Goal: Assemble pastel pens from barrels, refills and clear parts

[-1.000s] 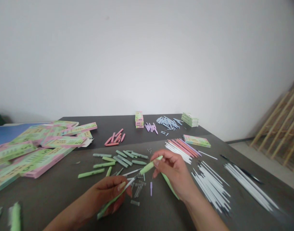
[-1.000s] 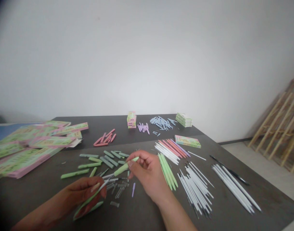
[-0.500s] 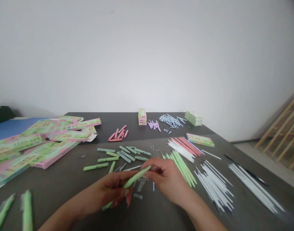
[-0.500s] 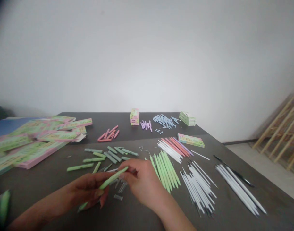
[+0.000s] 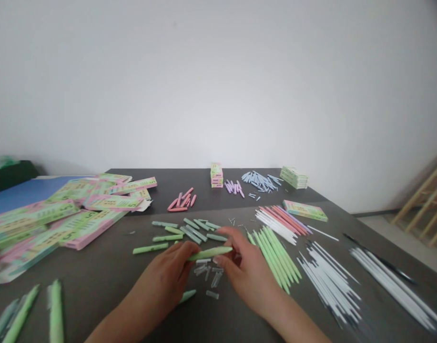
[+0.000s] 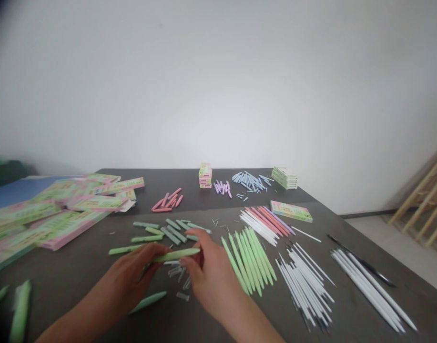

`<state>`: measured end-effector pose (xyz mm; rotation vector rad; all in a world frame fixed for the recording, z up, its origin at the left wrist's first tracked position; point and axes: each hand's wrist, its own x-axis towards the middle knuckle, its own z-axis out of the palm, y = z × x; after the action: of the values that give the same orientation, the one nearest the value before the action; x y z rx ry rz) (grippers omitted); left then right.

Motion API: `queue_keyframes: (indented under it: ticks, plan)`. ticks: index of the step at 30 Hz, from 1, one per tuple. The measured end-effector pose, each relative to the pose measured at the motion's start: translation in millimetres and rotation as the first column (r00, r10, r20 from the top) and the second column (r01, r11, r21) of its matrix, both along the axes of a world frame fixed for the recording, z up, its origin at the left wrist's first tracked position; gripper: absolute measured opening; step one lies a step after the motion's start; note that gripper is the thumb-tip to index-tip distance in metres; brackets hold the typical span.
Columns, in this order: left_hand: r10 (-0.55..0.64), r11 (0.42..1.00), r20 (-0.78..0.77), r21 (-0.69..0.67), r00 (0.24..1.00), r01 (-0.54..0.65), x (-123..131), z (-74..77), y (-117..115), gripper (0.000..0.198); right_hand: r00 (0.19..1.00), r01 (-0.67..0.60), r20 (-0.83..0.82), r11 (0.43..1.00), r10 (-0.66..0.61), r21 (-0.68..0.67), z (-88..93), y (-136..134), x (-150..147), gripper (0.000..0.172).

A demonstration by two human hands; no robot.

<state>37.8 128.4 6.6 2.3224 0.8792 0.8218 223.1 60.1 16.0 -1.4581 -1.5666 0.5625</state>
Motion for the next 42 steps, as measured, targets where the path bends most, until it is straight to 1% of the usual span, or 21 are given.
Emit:
queue_keyframes:
  ticks: [1,3,5,6,7,9,12,15,18,21,24,25,28,30,33,36,38,39,40,41,42]
  plan:
    - [0.002,1.000,0.007,0.026,1.000,-0.002,-0.4,-1.4,0.4,0.013,0.999,-0.013,-0.050,1.000,0.013,-0.009,-1.5,0.1,-0.6,0.019]
    - [-0.004,0.998,0.013,0.070,1.000,0.003,-1.4,-3.0,1.2,0.015,0.997,-0.024,-0.069,0.998,0.020,-0.050,-4.5,0.7,-1.7,0.011]
    - [-0.013,0.993,0.012,0.119,1.000,0.012,-2.1,-2.9,1.9,0.016,1.000,-0.011,-0.024,0.996,0.009,-0.090,-6.8,1.6,-2.6,0.035]
    - [-0.017,0.989,0.010,0.148,1.000,0.015,-2.4,-2.6,2.3,0.017,1.000,-0.001,-0.009,0.996,0.000,-0.095,-7.5,2.2,-2.8,0.039]
    - [-0.016,0.984,0.009,0.180,1.000,0.014,-2.6,-2.2,2.6,0.017,1.000,0.007,-0.015,0.996,-0.008,-0.086,-8.0,2.7,-2.9,0.036]
    - [0.002,0.968,0.016,0.250,1.000,-0.006,-3.1,-1.9,3.1,0.018,0.997,0.003,-0.081,0.999,-0.007,-0.048,-8.2,3.6,-2.8,0.017]
    - [0.026,0.937,0.006,0.349,1.000,-0.026,-3.3,-2.5,3.2,0.020,0.990,-0.024,-0.141,0.998,0.015,-0.061,-8.0,3.7,-2.5,0.015]
    - [0.032,0.905,-0.050,0.426,0.998,-0.008,-3.0,-3.2,2.2,0.024,0.999,0.013,-0.033,0.997,-0.016,-0.079,-7.9,3.3,-3.1,0.033]
    - [0.051,0.890,-0.081,0.457,0.995,-0.009,-2.5,-2.5,1.3,0.025,0.999,0.008,-0.034,1.000,-0.009,-0.026,-8.3,3.6,-4.5,0.015]
    - [0.056,0.872,-0.083,0.489,0.995,-0.008,-2.4,-1.4,1.2,0.023,1.000,0.006,0.008,1.000,-0.006,-0.020,-9.4,4.1,-5.1,0.013]
    - [0.036,0.854,-0.095,0.519,0.995,0.018,-2.1,-1.1,1.2,0.023,0.992,0.051,0.118,0.998,-0.045,-0.047,-9.6,3.6,-5.3,0.034]
    - [0.031,0.850,-0.096,0.527,0.995,0.024,-1.8,-1.0,1.0,0.024,0.991,0.052,0.122,0.998,-0.047,-0.045,-9.0,3.1,-5.6,0.033]
    - [0.026,0.826,-0.091,0.562,0.996,0.030,-0.7,0.9,-0.3,0.026,0.997,0.007,0.078,1.000,-0.007,-0.009,-5.9,0.8,-6.9,0.015]
    - [0.021,0.798,-0.093,0.601,0.995,0.039,-0.5,4.9,-1.6,0.027,0.997,-0.008,0.074,1.000,0.008,0.002,-5.1,-0.3,-8.0,0.013]
    - [-0.032,0.718,-0.125,0.687,0.992,0.110,-2.6,13.0,-2.6,0.028,0.996,0.009,0.084,0.999,-0.006,-0.032,-9.8,1.1,-10.5,0.029]
    - [-0.077,0.627,-0.165,0.759,0.983,0.176,-7.7,16.4,-0.2,0.028,0.997,-0.030,-0.069,0.982,0.017,-0.185,-19.0,5.6,-13.7,0.040]
    - [-0.079,0.591,-0.204,0.778,0.976,0.211,-11.0,13.8,3.0,0.031,0.976,-0.100,-0.214,0.955,0.040,-0.281,-23.2,7.9,-14.9,0.041]
    - [-0.066,0.585,-0.211,0.784,0.975,0.209,-11.9,11.6,4.6,0.035,0.963,-0.128,-0.264,0.949,0.049,-0.289,-24.0,8.4,-15.0,0.040]
    - [-0.033,0.596,-0.181,0.786,0.983,0.165,-12.2,9.4,6.1,0.040,0.954,-0.141,-0.294,0.953,0.058,-0.268,-24.0,8.4,-14.8,0.036]
    - [0.019,0.631,-0.103,0.773,0.994,0.068,-11.8,7.7,7.3,0.046,0.952,-0.133,-0.300,0.966,0.062,-0.222,-23.4,7.9,-14.3,0.032]
    - [0.089,0.688,0.022,0.722,0.996,-0.078,-10.8,6.8,8.3,0.053,0.957,-0.107,-0.285,0.982,0.058,-0.159,-22.5,7.2,-13.6,0.027]
